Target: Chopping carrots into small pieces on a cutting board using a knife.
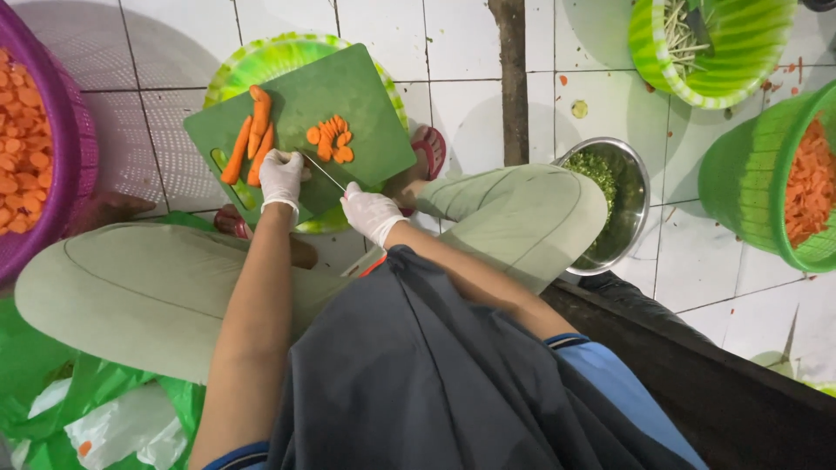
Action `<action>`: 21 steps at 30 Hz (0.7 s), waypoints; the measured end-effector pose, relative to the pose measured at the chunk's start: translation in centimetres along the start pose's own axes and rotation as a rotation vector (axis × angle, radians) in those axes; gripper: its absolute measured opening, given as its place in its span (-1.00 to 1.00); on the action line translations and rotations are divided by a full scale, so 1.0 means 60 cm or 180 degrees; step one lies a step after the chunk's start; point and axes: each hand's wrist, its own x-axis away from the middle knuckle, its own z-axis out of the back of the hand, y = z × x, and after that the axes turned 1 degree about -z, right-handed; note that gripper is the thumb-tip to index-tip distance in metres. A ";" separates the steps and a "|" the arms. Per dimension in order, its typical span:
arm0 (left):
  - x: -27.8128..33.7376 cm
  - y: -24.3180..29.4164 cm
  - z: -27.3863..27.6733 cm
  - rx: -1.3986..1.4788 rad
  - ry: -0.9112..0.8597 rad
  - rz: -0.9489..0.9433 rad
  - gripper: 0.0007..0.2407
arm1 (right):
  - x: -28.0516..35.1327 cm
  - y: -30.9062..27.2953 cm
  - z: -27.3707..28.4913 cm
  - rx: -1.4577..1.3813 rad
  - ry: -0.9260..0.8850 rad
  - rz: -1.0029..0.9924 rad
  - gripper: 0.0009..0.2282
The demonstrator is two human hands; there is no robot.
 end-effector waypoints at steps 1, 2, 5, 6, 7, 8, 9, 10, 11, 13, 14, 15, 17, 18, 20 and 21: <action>0.004 0.004 0.003 -0.0002 -0.0005 0.0007 -0.92 | 0.007 -0.004 0.012 -0.0001 -0.0008 -0.0005 -0.64; 0.007 0.009 0.006 0.0068 -0.0027 0.0021 -0.91 | 0.014 -0.008 0.025 0.0012 0.0012 0.0094 -0.64; 0.005 0.008 0.007 0.0104 -0.0055 0.0010 -0.89 | 0.027 -0.019 0.047 0.0018 0.0101 0.0182 -0.65; 0.003 0.004 0.006 0.0071 -0.0057 -0.0018 -0.89 | 0.031 -0.022 0.051 0.0012 0.0174 0.0173 -0.65; 0.004 0.003 0.008 0.0072 -0.0061 -0.0009 -0.89 | 0.029 -0.022 0.047 0.0013 0.0166 0.0169 -0.65; 0.003 0.003 0.008 0.0130 -0.0038 -0.0020 -0.90 | 0.024 -0.022 0.044 0.0060 0.0124 0.0114 -0.64; 0.003 0.004 0.009 0.0188 -0.0016 -0.0030 -0.90 | 0.020 -0.021 0.041 0.0106 0.0083 0.0058 -0.62; 0.002 0.002 0.009 0.0190 -0.0016 -0.0031 -0.90 | 0.019 -0.019 0.037 0.0108 0.0083 0.0059 -0.62; 0.001 0.000 0.008 0.0256 -0.0011 -0.0064 -0.90 | 0.019 -0.017 0.032 0.0206 -0.0042 0.0194 -0.62; 0.003 0.006 0.009 0.0322 -0.0009 -0.0107 -0.90 | 0.018 -0.022 0.032 0.0303 -0.0157 0.0325 -0.61; 0.009 0.012 0.010 0.0373 0.0008 -0.0103 -0.88 | 0.021 -0.029 0.035 -0.0067 -0.0117 0.0068 -0.62; 0.016 0.018 0.011 0.0423 0.0026 -0.0099 -0.87 | 0.024 -0.035 0.039 -0.0438 -0.0076 -0.0190 -0.61; 0.015 0.016 0.010 0.0429 0.0004 -0.0114 -0.87 | 0.015 -0.033 0.027 -0.0511 -0.0210 -0.0226 -0.61; 0.014 0.016 0.013 0.0431 -0.0002 -0.0117 -0.88 | 0.010 -0.035 0.021 -0.0586 -0.0359 -0.0247 -0.60; 0.017 0.017 0.008 0.0490 0.0034 -0.0124 -0.88 | 0.011 -0.033 0.027 -0.0671 -0.0317 -0.0285 -0.61; 0.021 0.017 0.007 0.0554 0.0067 -0.0106 -0.88 | 0.014 -0.033 0.029 -0.0748 -0.0300 -0.0327 -0.61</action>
